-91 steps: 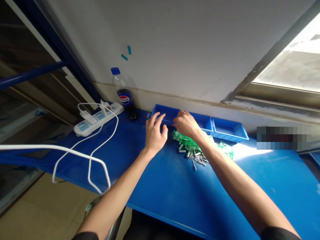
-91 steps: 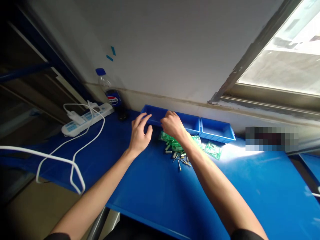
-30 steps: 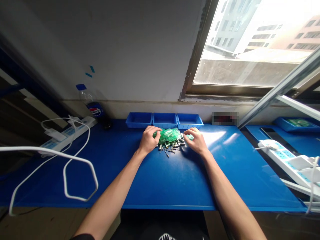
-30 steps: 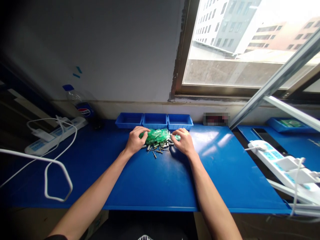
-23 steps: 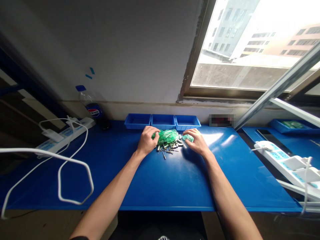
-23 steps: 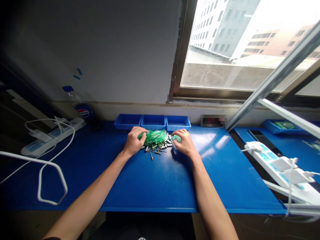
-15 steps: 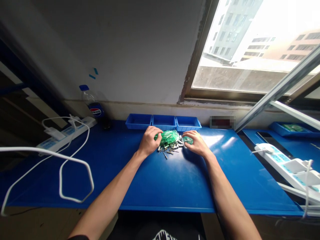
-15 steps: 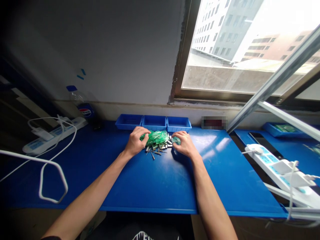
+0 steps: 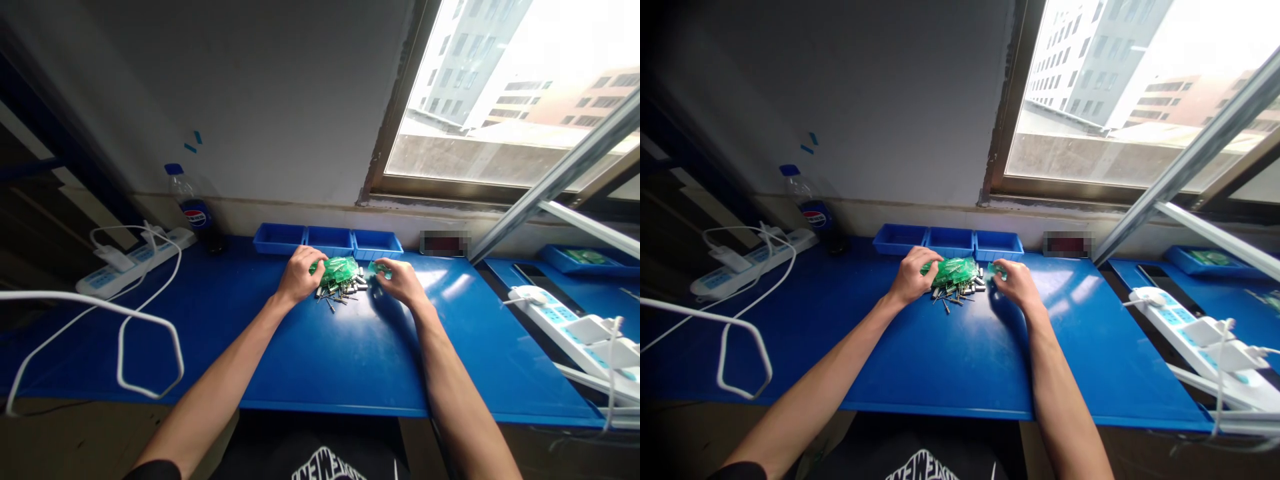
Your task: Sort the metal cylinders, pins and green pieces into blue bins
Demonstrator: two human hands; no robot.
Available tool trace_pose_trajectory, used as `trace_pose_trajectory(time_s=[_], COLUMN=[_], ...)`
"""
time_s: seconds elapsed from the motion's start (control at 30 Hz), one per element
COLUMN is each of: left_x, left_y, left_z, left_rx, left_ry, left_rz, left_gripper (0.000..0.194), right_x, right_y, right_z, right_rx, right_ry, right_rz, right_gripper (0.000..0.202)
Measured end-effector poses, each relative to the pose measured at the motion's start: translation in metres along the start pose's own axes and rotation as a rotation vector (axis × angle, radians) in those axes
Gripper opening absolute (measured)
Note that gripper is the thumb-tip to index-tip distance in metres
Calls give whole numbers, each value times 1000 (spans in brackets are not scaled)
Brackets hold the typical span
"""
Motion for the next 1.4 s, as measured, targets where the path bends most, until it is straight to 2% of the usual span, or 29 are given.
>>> trace_pose_trajectory(time_s=[0.1, 0.2, 0.27, 0.33, 0.47, 0.6, 0.8, 1.0, 1.1, 1.17, 1.23, 1.33, 1.4], left_x=[1, 3, 5, 7, 6, 3, -4, -7, -9, -12, -14, -19, -31], left_y=[-4, -8, -9, -10, -3, 8, 23, 22, 26, 28, 23, 4, -7], left_z=[-1, -5, -9, -12, -11, -10, -1, 8, 10, 18, 34, 68, 90], left_rx=[-3, -22, -52, -115, -297, -407, -611, -683, -703, -743, -773, -777, -785], left_ry=[3, 13, 16, 4, -108, -201, -342, -426, -426, -456, -510, -616, -736], left_rz=[-17, -39, -50, -54, -7, 78, 80, 68, 147, 165, 70, -205, -394], left_gripper=[20, 20, 19, 19, 26, 31, 33, 35, 38, 41, 42, 42, 41], right_x=[0, -1, -1, -2, -8, -13, -15, -15, -15, -15, -15, -14, -12], right_y=[-22, -34, -31, -18, 10, 26, 38, 49, 51, 45, 35, 23, 21], right_z=[3, 6, 13, 20, 42, 54, 54, 55, 58, 56, 52, 44, 39], right_rx=[169, 431, 668, 883, 1057, 1113, 1135, 1206, 1196, 1150, 1089, 1019, 987], right_ry=[59, 149, 175, 227, 291, 329, 348, 358, 363, 363, 351, 322, 316], right_rz=[-171, -248, -212, -113, 45, 83, 101, 119, 116, 64, -19, -90, -100], right_gripper=[33, 39, 44, 51, 51, 45, 42, 35, 34, 33, 31, 29, 29])
Point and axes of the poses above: each hand's wrist, its own x-axis towards the middle knuckle, its own y-axis out of the palm, z = x × y, the point moved 10 cm from there along x, towards the middle knuckle, and after that the axes turned 12 degrees about y, right-handed, at the moved point
